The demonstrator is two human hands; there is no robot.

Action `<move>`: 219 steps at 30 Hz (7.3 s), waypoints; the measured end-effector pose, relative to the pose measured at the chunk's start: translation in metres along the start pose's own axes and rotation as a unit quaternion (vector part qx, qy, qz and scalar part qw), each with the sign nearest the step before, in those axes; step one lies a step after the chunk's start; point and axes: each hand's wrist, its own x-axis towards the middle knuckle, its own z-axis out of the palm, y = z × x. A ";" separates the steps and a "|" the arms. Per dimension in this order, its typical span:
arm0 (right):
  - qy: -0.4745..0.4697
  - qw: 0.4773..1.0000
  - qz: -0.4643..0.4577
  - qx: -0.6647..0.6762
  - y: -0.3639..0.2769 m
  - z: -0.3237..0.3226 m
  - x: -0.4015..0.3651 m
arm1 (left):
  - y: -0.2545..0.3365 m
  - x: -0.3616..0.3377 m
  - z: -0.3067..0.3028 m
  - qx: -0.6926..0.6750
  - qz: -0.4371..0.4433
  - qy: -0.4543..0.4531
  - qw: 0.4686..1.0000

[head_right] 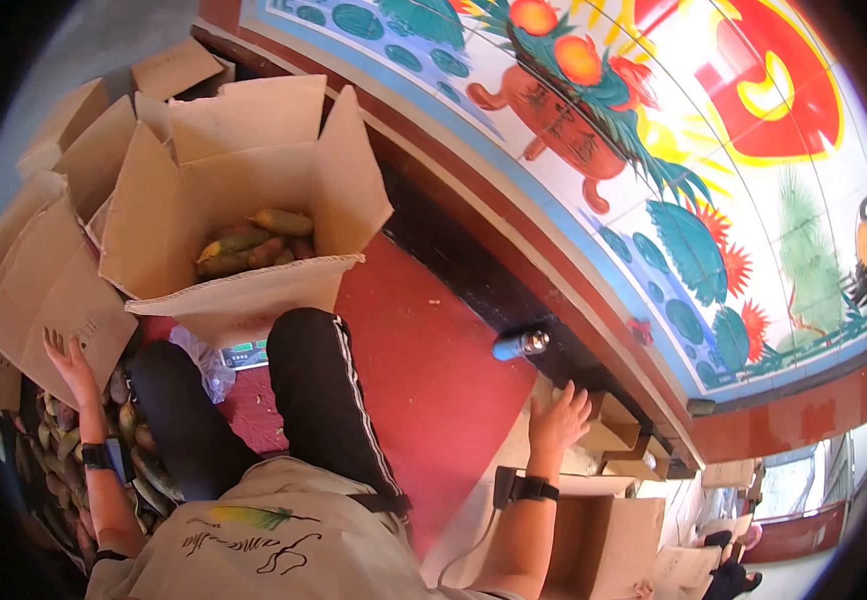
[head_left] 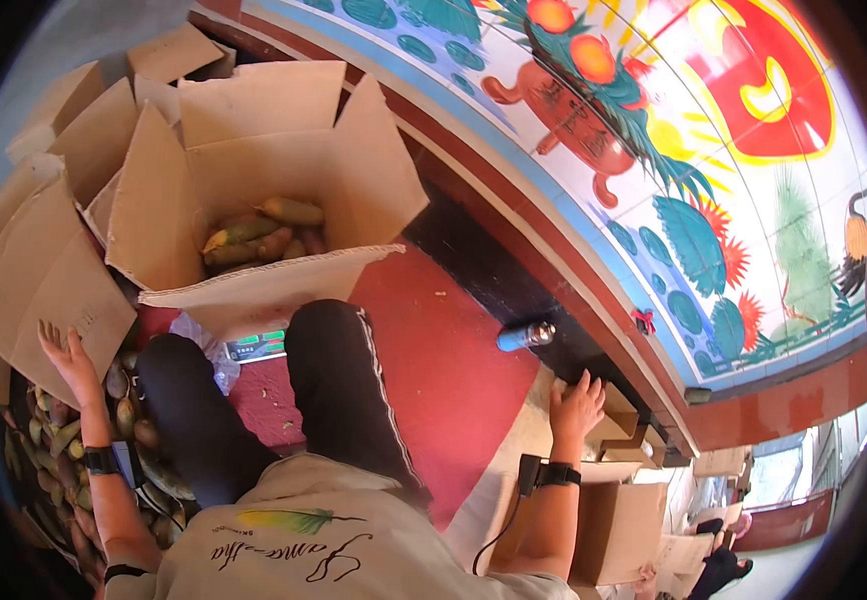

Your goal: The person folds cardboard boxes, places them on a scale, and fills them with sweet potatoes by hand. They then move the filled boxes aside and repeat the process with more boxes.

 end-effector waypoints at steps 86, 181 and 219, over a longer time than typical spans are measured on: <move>-0.081 0.949 -0.224 0.207 -0.012 -0.120 -0.051 | 0.195 -0.038 0.037 -0.141 0.165 -0.156 0.964; 0.104 0.567 -0.588 0.567 -0.612 -0.360 -0.058 | 0.075 0.116 -0.086 0.395 0.103 0.115 0.906; -0.329 0.756 -0.394 0.405 -0.340 -0.088 0.141 | 0.160 0.070 0.116 -0.028 -0.133 -0.487 0.863</move>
